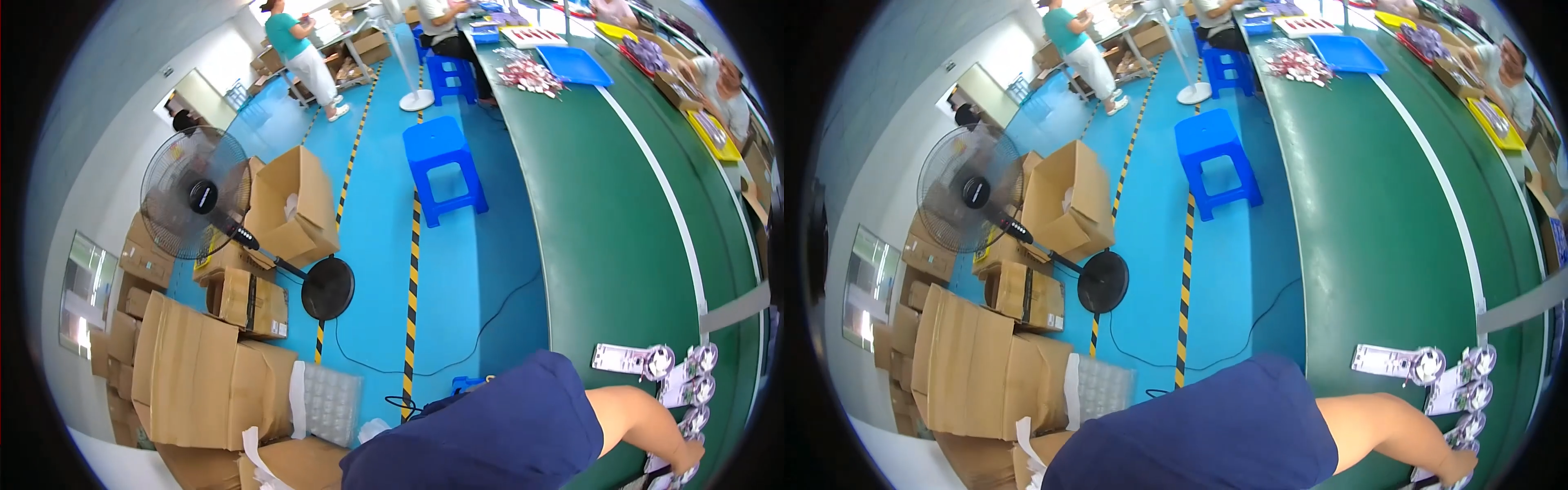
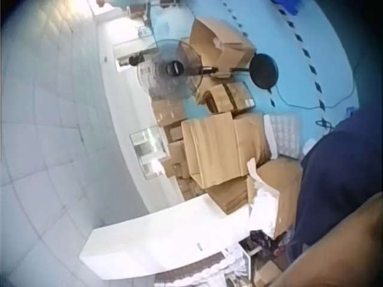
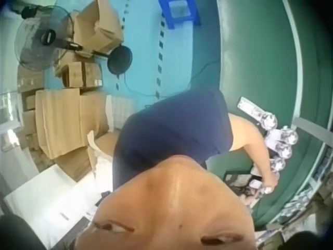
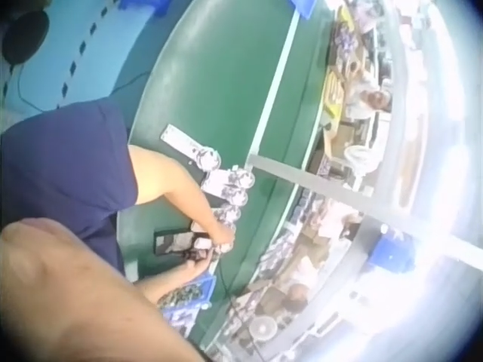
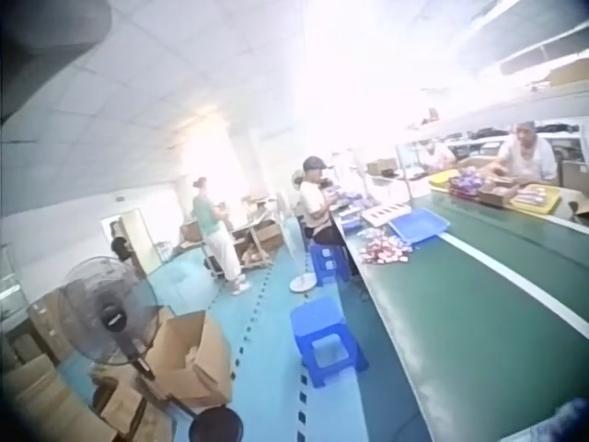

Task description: The person assembles handheld fans by inserting circuit boards into plastic fan casings, positioning wires, and driving screws with an electric screwdriver.

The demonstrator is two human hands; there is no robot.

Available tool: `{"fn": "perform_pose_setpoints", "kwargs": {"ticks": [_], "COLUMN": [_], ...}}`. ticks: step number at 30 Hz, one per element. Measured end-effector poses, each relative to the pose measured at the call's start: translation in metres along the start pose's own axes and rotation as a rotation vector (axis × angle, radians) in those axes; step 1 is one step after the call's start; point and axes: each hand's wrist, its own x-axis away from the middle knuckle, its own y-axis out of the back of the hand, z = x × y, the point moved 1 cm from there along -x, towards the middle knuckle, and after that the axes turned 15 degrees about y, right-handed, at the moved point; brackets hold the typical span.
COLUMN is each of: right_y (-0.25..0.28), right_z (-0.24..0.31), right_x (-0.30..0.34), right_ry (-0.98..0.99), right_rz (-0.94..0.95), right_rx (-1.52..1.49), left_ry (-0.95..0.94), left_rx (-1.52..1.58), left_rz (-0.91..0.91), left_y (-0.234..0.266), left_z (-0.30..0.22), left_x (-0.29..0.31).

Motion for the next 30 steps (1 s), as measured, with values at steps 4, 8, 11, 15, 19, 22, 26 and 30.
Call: {"fn": "perform_pose_setpoints", "kwargs": {"ticks": [4,8,11,15,19,22,26,30], "right_y": [0.059,0.009,-0.016,-0.033,-0.058,-0.066,-0.086,-0.075], "right_z": [0.093,0.164,0.205,0.229,0.241,0.245,0.25,0.235], "right_x": [0.065,0.043,0.062,0.111,0.155,0.176,0.173,0.137], "right_ry": [-0.046,-0.545,-0.502,-0.436,-0.355,-0.368,-0.5,-0.552], "right_rz": [-0.199,-0.972,-1.085,-1.077,-1.065,-0.998,-1.09,-0.979], "right_rx": [0.48,0.024,0.025,-0.097,-0.126,-0.146,-0.059,-0.213], "left_ry": [0.199,0.213,0.169,0.02,-0.076,0.115,0.43,0.593], "left_rx": [0.413,0.221,-0.033,-0.206,0.037,-0.134,-0.404,-0.332], "left_rz": [0.054,-0.053,0.118,0.254,0.06,-0.273,-0.169,-0.258], "left_y": [-0.023,0.083,0.138,0.189,0.255,0.309,0.325,0.324], "left_z": [0.068,0.0,-0.035,-0.074,-0.06,-0.003,0.048,0.033], "left_x": [-0.005,0.076,0.098,0.134,0.217,0.27,0.313,0.328]}}
